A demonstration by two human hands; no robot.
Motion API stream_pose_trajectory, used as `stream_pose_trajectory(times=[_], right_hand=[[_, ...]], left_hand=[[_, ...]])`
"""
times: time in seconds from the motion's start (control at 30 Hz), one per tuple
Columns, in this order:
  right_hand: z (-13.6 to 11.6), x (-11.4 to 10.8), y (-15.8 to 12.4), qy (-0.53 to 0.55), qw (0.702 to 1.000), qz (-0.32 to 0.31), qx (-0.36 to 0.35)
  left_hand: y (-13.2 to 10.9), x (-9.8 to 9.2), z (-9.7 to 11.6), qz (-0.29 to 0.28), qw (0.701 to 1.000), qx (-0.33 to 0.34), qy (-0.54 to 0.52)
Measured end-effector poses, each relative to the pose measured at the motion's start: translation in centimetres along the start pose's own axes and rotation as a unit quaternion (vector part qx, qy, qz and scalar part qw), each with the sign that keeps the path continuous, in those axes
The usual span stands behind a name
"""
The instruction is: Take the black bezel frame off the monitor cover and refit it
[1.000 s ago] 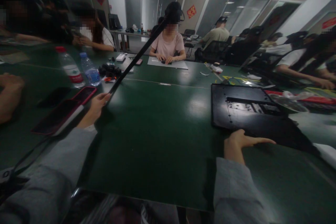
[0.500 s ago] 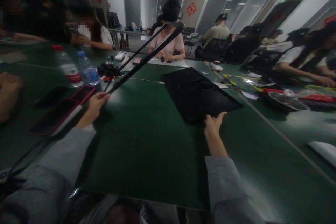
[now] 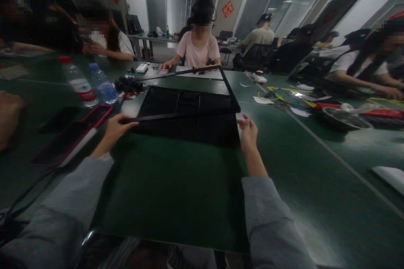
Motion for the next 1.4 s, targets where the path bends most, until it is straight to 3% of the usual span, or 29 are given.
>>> stream_pose_trajectory(times=[0.1, 0.2, 0.37, 0.5, 0.87, 1.4], right_hand=[[-0.5, 0.2, 0.1, 0.129, 0.984, -0.09, 0.088], [-1.5, 0.7, -0.5, 0.092, 0.985, -0.129, 0.065], [-1.2, 0.9, -1.8, -0.109, 0.99, -0.039, -0.075], [0.2, 0.9, -2.8, -0.199, 0.975, -0.011, -0.096], [1.4, 0.8, -3.3, -0.229, 0.97, -0.013, -0.082], [2.3, 0.7, -3.0, -0.225, 0.972, -0.026, -0.07]], left_hand=[[-0.5, 0.9, 1.1, -0.012, 0.998, 0.049, 0.042], [-1.1, 2.5, 2.0, -0.043, 0.993, 0.083, 0.068], [-1.8, 4.6, 2.2, -0.102, 0.985, 0.119, 0.074], [-1.8, 5.4, 1.4, -0.133, 0.978, 0.135, 0.085], [-1.8, 6.5, -0.1, -0.172, 0.96, 0.174, 0.134], [-1.7, 6.2, 0.2, -0.176, 0.959, 0.189, 0.113]])
Point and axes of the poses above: each hand's wrist, its own y-axis towards the middle knuckle, its own x-axis out of the palm, z = x × y, the point moved 7 cm from there along y, towards the middle knuckle
